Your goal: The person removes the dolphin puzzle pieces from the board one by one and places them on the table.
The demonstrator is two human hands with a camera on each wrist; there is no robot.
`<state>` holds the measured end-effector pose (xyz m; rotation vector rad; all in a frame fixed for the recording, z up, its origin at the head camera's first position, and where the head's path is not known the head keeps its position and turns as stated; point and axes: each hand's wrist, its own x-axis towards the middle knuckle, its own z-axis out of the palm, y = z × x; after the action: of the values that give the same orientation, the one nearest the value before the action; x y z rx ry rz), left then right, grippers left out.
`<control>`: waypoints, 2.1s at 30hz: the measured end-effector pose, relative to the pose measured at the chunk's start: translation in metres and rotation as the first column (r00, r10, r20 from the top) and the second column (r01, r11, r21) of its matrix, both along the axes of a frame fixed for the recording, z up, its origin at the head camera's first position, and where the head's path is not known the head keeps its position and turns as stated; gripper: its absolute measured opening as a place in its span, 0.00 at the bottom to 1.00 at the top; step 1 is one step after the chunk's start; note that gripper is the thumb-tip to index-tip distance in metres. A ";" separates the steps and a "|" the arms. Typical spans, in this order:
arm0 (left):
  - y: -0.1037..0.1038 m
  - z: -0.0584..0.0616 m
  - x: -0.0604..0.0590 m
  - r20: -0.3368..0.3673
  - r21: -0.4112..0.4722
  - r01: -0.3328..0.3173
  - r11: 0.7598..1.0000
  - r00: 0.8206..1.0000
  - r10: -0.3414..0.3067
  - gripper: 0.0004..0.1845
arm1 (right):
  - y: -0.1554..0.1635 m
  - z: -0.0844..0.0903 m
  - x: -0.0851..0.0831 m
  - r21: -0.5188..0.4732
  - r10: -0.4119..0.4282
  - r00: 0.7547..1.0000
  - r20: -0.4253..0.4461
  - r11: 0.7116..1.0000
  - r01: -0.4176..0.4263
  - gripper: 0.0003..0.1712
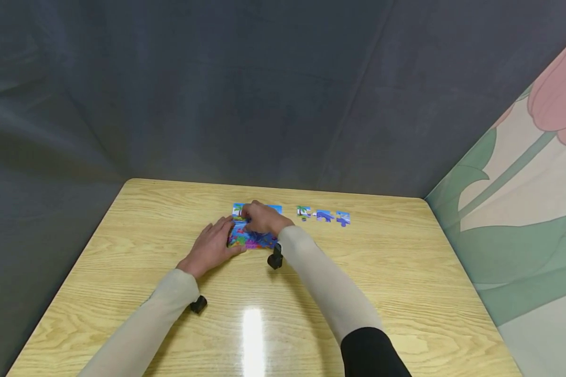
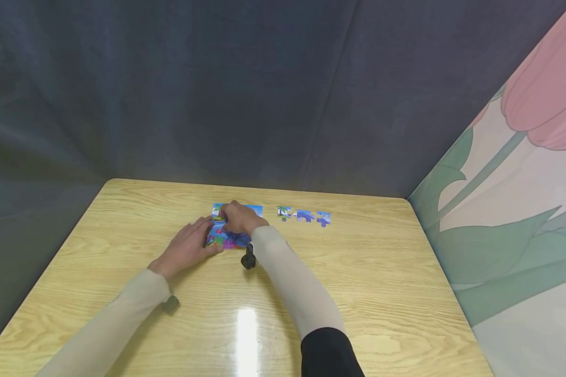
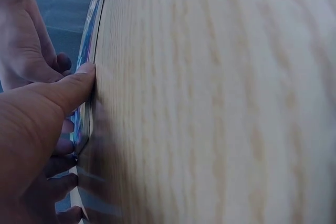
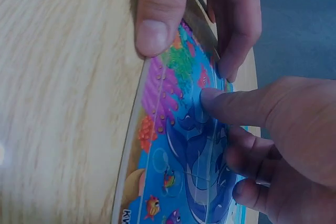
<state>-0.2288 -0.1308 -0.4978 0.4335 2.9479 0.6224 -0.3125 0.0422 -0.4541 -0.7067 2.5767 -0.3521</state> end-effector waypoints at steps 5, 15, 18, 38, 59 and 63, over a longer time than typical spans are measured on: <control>0.000 -0.001 -0.002 0.011 0.005 -0.001 1.000 1.000 0.000 0.50 | 0.000 0.002 -0.002 -0.020 -0.015 0.999 0.035 1.000 0.016 0.22; 0.001 -0.001 -0.005 0.010 -0.003 -0.003 1.000 1.000 0.003 0.51 | 0.004 -0.001 -0.004 -0.097 -0.005 1.000 0.024 0.995 0.008 0.20; 0.001 -0.001 -0.004 0.007 -0.002 -0.004 1.000 1.000 0.004 0.51 | 0.005 -0.004 -0.004 -0.133 -0.003 0.999 0.034 0.991 0.008 0.17; 0.001 -0.001 -0.003 0.018 -0.002 -0.014 1.000 1.000 0.014 0.49 | 0.014 -0.003 0.000 -0.327 -0.022 0.999 0.047 0.944 0.037 0.07; -0.001 -0.003 0.001 -0.048 0.069 -0.014 0.997 0.999 0.017 0.42 | 0.016 -0.001 0.001 -0.325 -0.002 0.999 0.051 0.946 0.018 0.05; 0.000 -0.003 0.003 -0.088 0.090 -0.002 0.996 0.996 0.010 0.41 | 0.016 -0.002 0.000 -0.315 -0.005 0.999 0.050 0.949 0.021 0.06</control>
<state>-0.2261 -0.1313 -0.5004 0.4727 3.0138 0.7583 -0.3123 0.0586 -0.4559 -0.7786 2.5056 -0.7894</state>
